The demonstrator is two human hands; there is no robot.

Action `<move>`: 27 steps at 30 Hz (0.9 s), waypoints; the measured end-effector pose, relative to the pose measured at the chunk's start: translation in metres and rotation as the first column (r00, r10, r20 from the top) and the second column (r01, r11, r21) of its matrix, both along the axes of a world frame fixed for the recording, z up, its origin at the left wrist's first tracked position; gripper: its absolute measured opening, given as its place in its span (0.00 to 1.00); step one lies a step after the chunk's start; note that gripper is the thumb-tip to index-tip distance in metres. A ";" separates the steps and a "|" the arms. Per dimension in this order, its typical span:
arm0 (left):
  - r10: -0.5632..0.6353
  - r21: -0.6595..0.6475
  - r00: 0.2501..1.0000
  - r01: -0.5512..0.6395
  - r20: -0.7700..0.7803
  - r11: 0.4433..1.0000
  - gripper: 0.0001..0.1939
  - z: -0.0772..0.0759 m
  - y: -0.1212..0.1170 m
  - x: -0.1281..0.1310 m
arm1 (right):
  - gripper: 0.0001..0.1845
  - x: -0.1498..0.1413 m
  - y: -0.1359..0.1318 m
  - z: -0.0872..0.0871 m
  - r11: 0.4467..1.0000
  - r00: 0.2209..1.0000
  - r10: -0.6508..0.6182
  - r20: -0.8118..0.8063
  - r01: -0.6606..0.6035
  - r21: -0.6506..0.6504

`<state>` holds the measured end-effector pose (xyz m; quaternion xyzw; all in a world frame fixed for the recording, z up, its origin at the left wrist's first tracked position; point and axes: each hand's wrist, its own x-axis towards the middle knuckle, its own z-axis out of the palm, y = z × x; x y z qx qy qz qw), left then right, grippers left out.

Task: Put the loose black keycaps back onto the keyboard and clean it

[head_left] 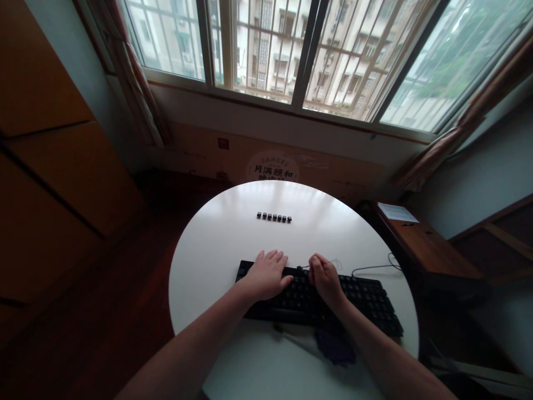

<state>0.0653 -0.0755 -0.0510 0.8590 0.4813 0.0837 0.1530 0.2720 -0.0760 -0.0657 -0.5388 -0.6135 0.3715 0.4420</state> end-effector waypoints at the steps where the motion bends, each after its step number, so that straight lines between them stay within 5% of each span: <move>1: -0.001 -0.002 1.000 0.001 0.002 1.000 0.29 0.000 0.000 0.000 | 0.22 0.001 0.001 0.001 0.999 0.995 -0.041 -0.091 0.039 -0.023; 3: -0.007 -0.002 1.000 0.007 0.022 1.000 0.27 0.002 0.000 0.001 | 0.22 0.001 0.001 0.004 0.997 0.972 -0.075 -0.223 0.066 -0.047; 6: -0.032 0.040 0.991 0.027 0.131 0.999 0.22 0.011 0.001 0.002 | 0.22 0.001 -0.002 0.008 0.997 0.963 0.076 -0.258 -0.079 0.000; 12: -0.055 0.052 0.926 0.039 0.373 0.998 0.14 0.028 0.001 0.002 | 0.27 0.001 -0.015 0.026 0.906 0.916 0.399 -0.042 -0.386 0.174; 16: -0.029 0.047 0.914 0.011 0.405 0.999 0.11 0.025 0.002 0.001 | 0.25 0.001 -0.021 0.055 0.857 0.872 0.260 0.414 -0.406 0.318; 19: -0.030 0.041 0.893 0.013 0.449 0.999 0.11 0.023 0.002 0.001 | 0.18 -0.003 -0.026 0.068 0.824 0.827 0.151 0.542 -0.408 0.393; 22: -0.056 0.042 0.860 0.040 0.507 0.998 0.11 0.024 0.001 0.000 | 0.16 -0.006 -0.027 0.069 0.816 0.890 0.170 0.423 -0.368 0.446; 27: 0.021 -0.025 0.829 -0.008 0.559 1.000 0.12 0.026 0.004 -0.009 | 0.17 0.003 -0.021 0.069 0.849 0.997 0.046 0.063 -0.073 0.523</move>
